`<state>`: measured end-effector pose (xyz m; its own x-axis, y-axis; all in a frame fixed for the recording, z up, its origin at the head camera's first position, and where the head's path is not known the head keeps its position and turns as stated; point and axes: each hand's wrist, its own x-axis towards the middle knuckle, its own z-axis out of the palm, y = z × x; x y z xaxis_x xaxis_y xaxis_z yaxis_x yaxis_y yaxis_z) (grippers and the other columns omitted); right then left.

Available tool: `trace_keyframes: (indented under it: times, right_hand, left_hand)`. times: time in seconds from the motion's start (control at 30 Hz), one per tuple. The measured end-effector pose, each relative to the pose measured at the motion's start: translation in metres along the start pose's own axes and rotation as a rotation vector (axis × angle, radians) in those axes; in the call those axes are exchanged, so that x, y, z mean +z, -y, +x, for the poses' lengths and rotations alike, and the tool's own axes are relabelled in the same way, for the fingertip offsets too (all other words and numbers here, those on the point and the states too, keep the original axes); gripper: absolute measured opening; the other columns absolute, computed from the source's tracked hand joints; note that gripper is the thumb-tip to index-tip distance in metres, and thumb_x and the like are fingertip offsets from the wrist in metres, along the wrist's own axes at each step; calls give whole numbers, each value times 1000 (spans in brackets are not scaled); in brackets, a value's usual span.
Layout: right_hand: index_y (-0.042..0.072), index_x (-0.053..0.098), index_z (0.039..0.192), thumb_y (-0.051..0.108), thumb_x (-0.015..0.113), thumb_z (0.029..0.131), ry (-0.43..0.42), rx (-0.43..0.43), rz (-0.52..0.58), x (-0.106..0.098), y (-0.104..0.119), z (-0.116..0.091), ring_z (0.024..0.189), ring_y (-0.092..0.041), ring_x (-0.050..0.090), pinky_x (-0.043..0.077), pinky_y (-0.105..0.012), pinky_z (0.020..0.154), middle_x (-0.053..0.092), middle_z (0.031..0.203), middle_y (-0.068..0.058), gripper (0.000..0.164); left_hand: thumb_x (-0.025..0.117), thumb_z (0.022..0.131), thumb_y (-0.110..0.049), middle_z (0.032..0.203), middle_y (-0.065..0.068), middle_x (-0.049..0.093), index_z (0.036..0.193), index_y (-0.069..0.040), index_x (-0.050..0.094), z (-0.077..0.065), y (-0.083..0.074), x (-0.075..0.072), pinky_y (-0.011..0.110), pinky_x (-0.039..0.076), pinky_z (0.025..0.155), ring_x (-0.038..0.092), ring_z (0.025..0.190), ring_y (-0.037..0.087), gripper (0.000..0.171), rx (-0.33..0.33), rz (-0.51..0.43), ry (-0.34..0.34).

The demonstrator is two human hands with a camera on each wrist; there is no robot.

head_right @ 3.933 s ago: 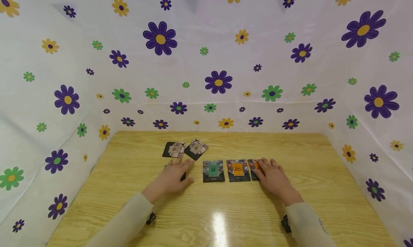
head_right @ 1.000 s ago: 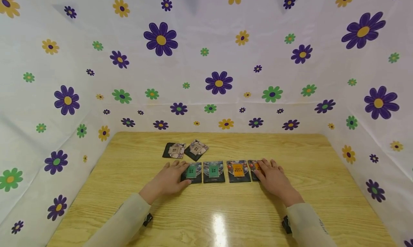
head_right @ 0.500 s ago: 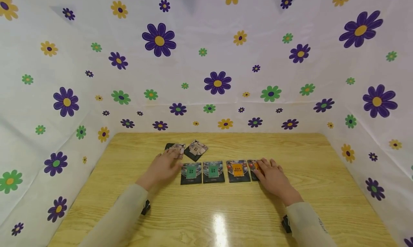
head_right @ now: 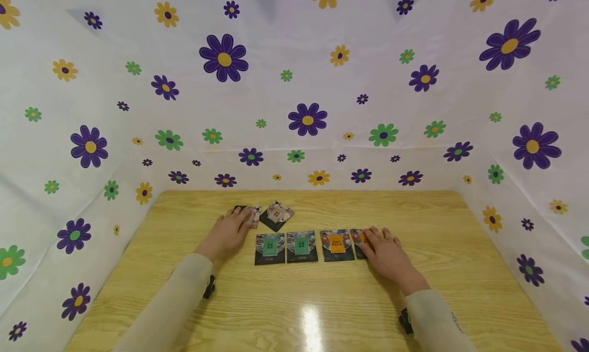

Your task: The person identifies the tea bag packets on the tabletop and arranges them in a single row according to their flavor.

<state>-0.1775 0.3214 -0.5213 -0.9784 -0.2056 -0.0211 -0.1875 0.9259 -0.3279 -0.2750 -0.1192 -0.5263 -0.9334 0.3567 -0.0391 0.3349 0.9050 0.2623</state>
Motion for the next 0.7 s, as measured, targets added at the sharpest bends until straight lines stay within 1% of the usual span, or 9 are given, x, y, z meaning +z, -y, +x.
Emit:
trace_keyframes:
  times: [0.1,0.23,0.33,0.43,0.5,0.57,0.63,0.67,0.7]
  right_hand:
    - [-6,47,155,37,48,113,-1,2,3,1,0,0,146,-67,29,29,-83,113,41,159,-36,60]
    - [-6,46,155,36,48,113,0,9,2,0,2,-1,146,-67,29,29,-82,113,40,160,-36,59]
    - [-6,47,155,35,49,113,-4,8,5,-1,3,-1,146,-67,29,29,-82,113,40,160,-36,58]
    - [-6,47,155,34,49,113,-3,8,7,-1,5,-1,146,-67,30,29,-82,114,41,160,-36,58]
    - [-6,47,154,34,50,113,-6,7,1,-2,5,-1,145,-67,31,30,-82,113,42,159,-36,58]
    - [-6,47,154,35,50,113,-5,9,-3,-1,5,-1,145,-67,31,30,-82,113,42,159,-36,59]
    - [-6,47,155,35,49,113,-5,10,-4,-1,5,-1,146,-67,30,30,-82,113,42,159,-36,59]
    - [-7,47,154,35,50,113,-8,9,-6,-1,4,-1,145,-67,31,30,-82,112,42,158,-36,59]
    - [-7,47,154,35,50,113,-8,9,-4,-1,4,-1,145,-67,31,30,-82,112,42,158,-36,59]
  left_hand:
    - [39,116,-30,167,25,38,163,-10,42,-3,2,-1,68,31,124,34,155,50,51,-10,24,15]
    - [42,114,-27,164,24,43,161,-8,44,-7,5,-2,67,31,125,39,153,48,51,-9,90,8]
    - [45,114,-29,160,22,50,160,-8,45,-10,7,-4,67,32,124,44,150,47,51,-16,114,-3]
    - [48,113,-29,149,19,62,157,-9,51,-14,9,-7,67,36,122,53,143,46,49,-21,115,-24]
    - [50,112,-28,137,19,71,154,-8,55,-16,9,-8,66,41,118,61,134,44,46,-12,129,-51]
    - [53,111,-25,118,18,77,150,-7,59,-17,11,-9,64,47,113,70,118,41,43,0,151,-97]
    - [56,110,-23,103,16,79,143,-6,64,-16,12,-9,61,53,106,75,101,36,38,18,169,-145]
    - [57,109,-23,100,15,79,142,-6,64,-15,13,-9,59,55,104,76,96,35,38,25,161,-166]
    - [58,109,-23,101,14,78,142,-6,65,-14,14,-9,58,55,103,76,95,34,37,32,153,-175]
